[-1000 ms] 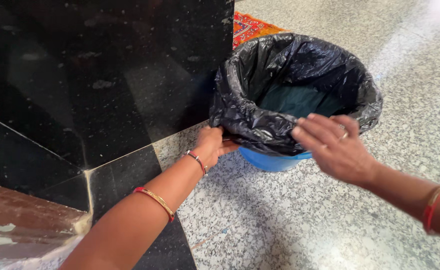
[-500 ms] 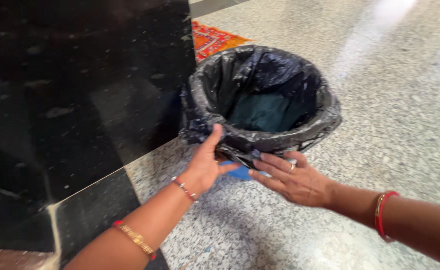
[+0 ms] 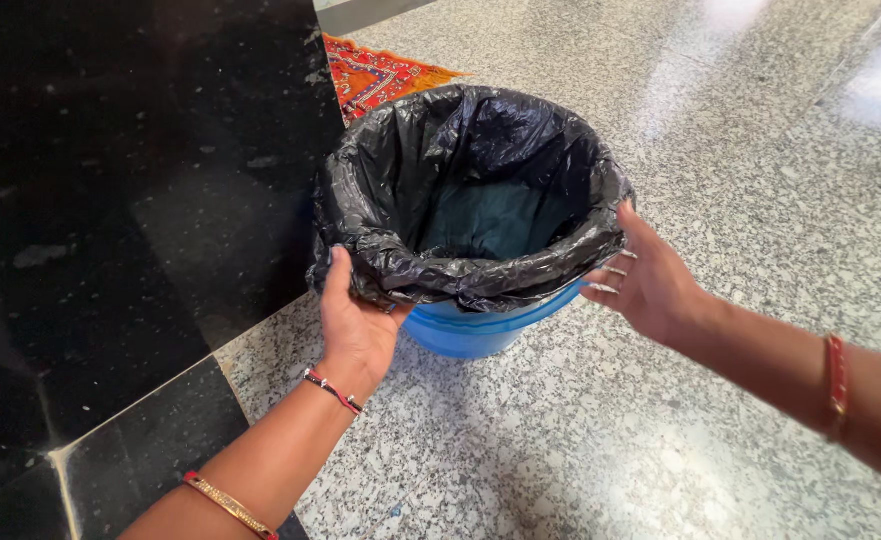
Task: The person places a black plastic trash bag into a blue bucket and adjusts the bag's edges around the rim to fit properly. The person repeatedly smooths and tucks the bag's opening to ensure it lines the bucket.
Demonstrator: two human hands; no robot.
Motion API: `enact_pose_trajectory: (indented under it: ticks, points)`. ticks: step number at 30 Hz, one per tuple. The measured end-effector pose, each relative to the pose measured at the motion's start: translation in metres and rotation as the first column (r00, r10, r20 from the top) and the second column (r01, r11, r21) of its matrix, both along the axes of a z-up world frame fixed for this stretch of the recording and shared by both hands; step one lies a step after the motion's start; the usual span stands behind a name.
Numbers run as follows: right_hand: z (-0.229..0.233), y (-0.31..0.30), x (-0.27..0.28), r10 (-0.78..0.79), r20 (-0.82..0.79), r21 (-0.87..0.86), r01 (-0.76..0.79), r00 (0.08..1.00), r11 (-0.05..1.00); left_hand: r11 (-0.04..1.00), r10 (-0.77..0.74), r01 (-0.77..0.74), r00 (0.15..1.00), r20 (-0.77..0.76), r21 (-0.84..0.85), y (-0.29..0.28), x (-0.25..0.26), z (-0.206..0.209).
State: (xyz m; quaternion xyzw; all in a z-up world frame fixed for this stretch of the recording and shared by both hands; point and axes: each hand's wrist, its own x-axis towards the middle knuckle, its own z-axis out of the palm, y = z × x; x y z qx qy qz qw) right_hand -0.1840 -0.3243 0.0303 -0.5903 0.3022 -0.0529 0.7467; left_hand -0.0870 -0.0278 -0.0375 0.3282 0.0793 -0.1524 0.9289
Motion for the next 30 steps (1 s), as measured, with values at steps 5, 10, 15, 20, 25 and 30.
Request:
enact_pose_trajectory:
  ticks: [5, 10, 15, 20, 25, 30]
  points:
    - [0.000, -0.015, 0.024, 0.125, -0.002, 0.043, -0.125, 0.992, 0.991, 0.996, 0.073, -0.070, 0.995, 0.063, -0.048, 0.001, 0.020, -0.017]
    - [0.003, -0.013, 0.015, 0.161, 0.041, 0.051, -0.163, 0.986, 0.985, 0.997, 0.014, -0.012, 0.999, -0.030, 0.071, 0.012, 0.025, -0.029]
    - [0.000, -0.011, 0.008, 0.050, -0.091, -0.022, -0.052, 0.995, 0.998, 0.934, -0.023, 0.088, 0.982, -0.188, 0.347, 0.014, 0.003, -0.020]
    - [-0.007, -0.027, 0.010, -0.018, -0.073, -0.078, 0.013, 0.997, 0.997, 0.824, 0.133, -0.033, 0.982, -0.137, 0.566, 0.029, 0.015, 0.025]
    - [0.000, -0.023, 0.010, -0.144, -0.052, -0.314, 0.121, 0.988, 0.942, 0.410, 0.042, -0.323, 0.941, 0.336, 0.853, 0.048, 0.024, 0.040]
    - [0.031, -0.002, -0.008, 0.119, 0.266, -0.891, 0.196, 0.957, 0.408, 0.003, -0.470, -0.869, 0.436, 0.767, 0.495, 0.055, 0.004, 0.063]
